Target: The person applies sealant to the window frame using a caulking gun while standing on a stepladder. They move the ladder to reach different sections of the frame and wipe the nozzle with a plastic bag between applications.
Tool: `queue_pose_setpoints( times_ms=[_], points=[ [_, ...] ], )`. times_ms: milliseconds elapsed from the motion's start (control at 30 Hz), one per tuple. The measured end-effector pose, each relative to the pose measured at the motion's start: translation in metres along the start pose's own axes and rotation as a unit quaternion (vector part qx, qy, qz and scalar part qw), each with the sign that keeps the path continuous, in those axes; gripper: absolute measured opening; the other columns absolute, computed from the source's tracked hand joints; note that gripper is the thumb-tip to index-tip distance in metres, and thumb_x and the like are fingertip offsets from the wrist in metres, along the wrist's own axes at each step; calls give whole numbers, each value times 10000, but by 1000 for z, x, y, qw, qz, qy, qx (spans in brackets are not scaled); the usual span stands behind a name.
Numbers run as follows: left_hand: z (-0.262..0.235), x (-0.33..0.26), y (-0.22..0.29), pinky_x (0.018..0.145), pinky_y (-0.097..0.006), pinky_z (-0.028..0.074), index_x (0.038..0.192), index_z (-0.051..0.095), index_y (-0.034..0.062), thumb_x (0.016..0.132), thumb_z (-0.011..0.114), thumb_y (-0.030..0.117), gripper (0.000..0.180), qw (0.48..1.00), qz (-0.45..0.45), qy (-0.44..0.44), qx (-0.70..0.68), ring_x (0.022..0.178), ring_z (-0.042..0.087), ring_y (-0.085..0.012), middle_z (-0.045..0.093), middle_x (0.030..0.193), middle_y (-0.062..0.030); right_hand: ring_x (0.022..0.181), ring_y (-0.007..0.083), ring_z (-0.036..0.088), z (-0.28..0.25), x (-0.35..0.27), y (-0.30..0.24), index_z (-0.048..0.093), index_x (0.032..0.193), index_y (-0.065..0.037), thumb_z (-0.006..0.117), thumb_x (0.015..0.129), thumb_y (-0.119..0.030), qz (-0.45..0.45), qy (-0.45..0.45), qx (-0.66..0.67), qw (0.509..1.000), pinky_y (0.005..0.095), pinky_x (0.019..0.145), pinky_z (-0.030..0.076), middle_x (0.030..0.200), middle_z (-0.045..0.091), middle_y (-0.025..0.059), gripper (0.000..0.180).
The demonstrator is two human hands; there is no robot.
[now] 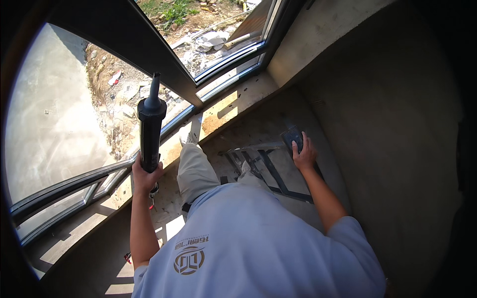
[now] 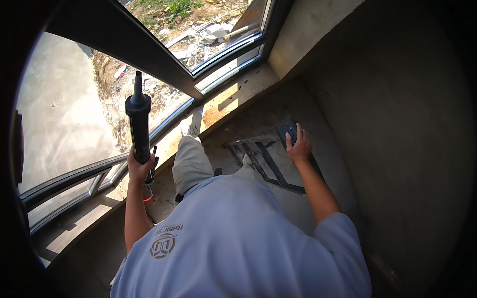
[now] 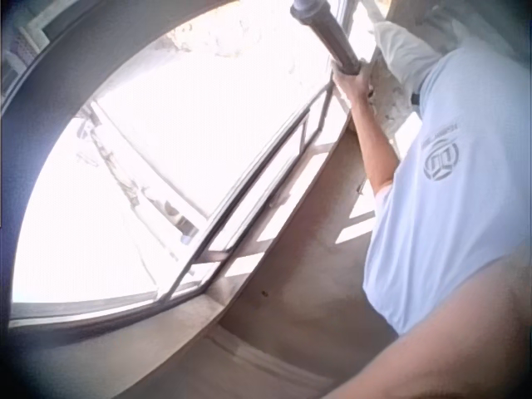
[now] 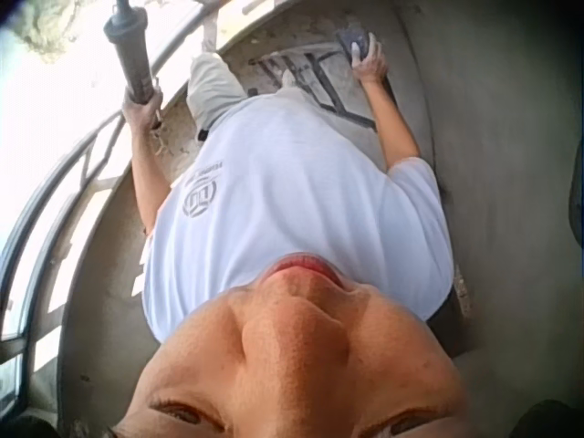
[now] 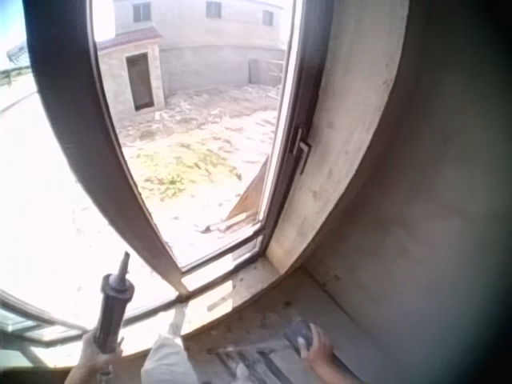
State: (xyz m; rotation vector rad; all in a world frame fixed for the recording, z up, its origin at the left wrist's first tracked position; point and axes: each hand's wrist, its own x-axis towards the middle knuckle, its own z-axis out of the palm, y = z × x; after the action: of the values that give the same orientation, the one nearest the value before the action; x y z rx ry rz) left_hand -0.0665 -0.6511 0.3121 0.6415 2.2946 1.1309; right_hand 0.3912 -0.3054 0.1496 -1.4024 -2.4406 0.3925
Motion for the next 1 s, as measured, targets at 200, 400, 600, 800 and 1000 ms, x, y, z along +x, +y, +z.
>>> queue_pose_setpoints(
  times_ms=[200,400,600,800,1000],
  points=[
    [3,15,24,669,-284,500,1084,630,17,793,823,122,364,996,80,28,5,705,574,-100,643,813,-24,1114,422,637,2,-2,2,540,1441,-71,666,952,-449,5,0,25,1000,514,922,521,1253,645,195,630],
    [-11,-4,88,693,-272,530,1079,611,25,863,823,93,310,985,147,50,-72,756,651,-121,669,872,-41,1208,391,608,7,-4,6,548,1421,-60,681,949,-418,-19,36,45,998,477,985,514,1352,605,176,607],
    [-16,-28,172,704,-300,508,1143,614,-7,884,759,112,320,947,266,81,-158,767,660,-160,677,883,-81,1280,383,543,14,-3,12,524,1447,-69,696,922,-493,-85,98,53,990,483,1043,475,1444,543,145,697],
    [15,-45,230,756,-373,550,1224,536,-35,912,676,77,360,879,309,2,-363,792,674,-237,655,918,-141,1325,399,498,11,-4,18,435,1524,-27,748,890,-487,-159,73,73,982,495,1131,393,1476,505,191,843],
    [77,-49,261,710,-393,567,1158,535,-29,899,657,77,306,811,297,-54,-500,755,676,-256,642,869,-155,1409,437,425,-36,16,-16,278,1608,-7,827,837,-468,-249,158,137,946,535,1166,348,1573,393,257,1053]
  ],
)
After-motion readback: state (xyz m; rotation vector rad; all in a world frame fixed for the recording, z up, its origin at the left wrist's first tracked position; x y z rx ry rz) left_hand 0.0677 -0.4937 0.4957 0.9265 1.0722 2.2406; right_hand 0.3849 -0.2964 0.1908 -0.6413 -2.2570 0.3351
